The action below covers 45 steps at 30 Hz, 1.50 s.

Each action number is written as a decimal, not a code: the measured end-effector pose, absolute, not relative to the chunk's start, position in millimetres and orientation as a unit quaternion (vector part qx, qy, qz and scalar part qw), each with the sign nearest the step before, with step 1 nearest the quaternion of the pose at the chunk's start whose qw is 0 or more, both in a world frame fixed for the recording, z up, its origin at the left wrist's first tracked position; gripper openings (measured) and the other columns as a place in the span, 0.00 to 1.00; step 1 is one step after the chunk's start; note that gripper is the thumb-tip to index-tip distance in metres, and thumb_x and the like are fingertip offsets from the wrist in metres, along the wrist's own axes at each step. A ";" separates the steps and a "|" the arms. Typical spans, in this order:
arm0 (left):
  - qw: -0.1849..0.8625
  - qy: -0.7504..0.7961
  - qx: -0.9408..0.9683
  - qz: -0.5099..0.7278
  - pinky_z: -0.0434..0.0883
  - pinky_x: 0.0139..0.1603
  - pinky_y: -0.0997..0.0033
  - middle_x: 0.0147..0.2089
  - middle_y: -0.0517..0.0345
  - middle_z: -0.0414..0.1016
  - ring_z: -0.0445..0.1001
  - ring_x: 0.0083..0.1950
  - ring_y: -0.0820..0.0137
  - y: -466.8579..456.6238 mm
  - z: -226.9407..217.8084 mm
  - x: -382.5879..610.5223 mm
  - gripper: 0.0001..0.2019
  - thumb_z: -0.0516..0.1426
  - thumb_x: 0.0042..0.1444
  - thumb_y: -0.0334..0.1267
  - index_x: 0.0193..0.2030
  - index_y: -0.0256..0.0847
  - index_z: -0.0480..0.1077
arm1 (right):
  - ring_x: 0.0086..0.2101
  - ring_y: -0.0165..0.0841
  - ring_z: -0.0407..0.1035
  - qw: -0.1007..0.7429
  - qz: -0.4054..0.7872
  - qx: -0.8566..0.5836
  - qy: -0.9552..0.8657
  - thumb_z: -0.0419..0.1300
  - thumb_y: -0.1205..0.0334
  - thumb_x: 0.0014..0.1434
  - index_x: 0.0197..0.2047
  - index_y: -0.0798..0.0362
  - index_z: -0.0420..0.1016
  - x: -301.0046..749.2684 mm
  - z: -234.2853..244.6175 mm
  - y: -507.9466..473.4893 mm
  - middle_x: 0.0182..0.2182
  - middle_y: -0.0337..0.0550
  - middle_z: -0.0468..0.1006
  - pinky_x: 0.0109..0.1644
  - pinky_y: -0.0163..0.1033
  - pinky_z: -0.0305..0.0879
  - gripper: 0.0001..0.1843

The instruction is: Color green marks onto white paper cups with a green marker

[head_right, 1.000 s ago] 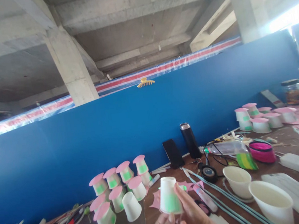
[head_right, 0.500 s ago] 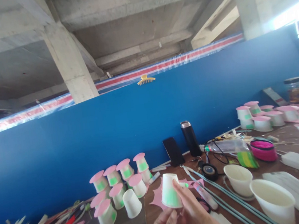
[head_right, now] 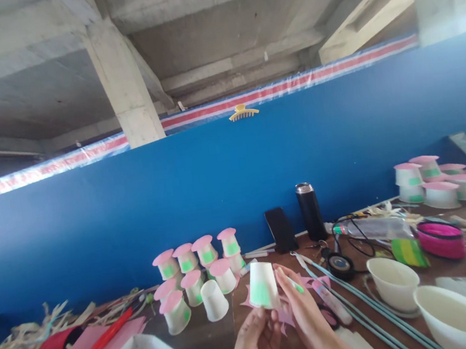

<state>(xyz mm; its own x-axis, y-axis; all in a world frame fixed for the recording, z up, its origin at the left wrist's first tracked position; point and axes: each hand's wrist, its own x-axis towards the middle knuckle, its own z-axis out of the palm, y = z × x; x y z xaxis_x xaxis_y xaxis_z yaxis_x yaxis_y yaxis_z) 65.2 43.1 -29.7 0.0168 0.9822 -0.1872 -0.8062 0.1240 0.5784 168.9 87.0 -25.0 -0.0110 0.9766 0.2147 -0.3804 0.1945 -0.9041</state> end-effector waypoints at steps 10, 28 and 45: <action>0.683 0.224 0.075 0.691 0.70 0.48 0.69 0.42 0.48 0.77 0.75 0.46 0.66 55.7 -34.3 39.5 0.07 0.58 0.53 0.33 0.39 0.36 0.70 | 0.37 0.41 0.71 0.621 0.298 -0.439 -0.577 0.60 0.46 0.51 0.48 0.49 0.73 182.5 -10.9 77.5 0.30 0.43 0.77 0.46 0.44 0.65 0.23; 0.659 0.238 0.122 0.703 0.67 0.50 0.61 0.42 0.42 0.75 0.76 0.43 0.61 59.9 -36.2 42.1 0.12 0.57 0.52 0.38 0.41 0.34 0.66 | 0.41 0.37 0.72 0.518 0.082 -0.351 -0.775 0.53 0.54 0.61 0.39 0.51 0.74 174.0 -16.8 69.8 0.33 0.46 0.78 0.42 0.37 0.71 0.13; 0.654 0.244 0.173 0.695 0.69 0.44 0.71 0.34 0.49 0.76 0.75 0.36 0.70 51.6 -27.4 48.0 0.08 0.64 0.46 0.33 0.31 0.33 0.71 | 0.38 0.32 0.74 0.499 0.067 -0.366 -0.783 0.52 0.57 0.61 0.47 0.51 0.72 174.4 -18.6 71.4 0.41 0.47 0.77 0.43 0.34 0.71 0.13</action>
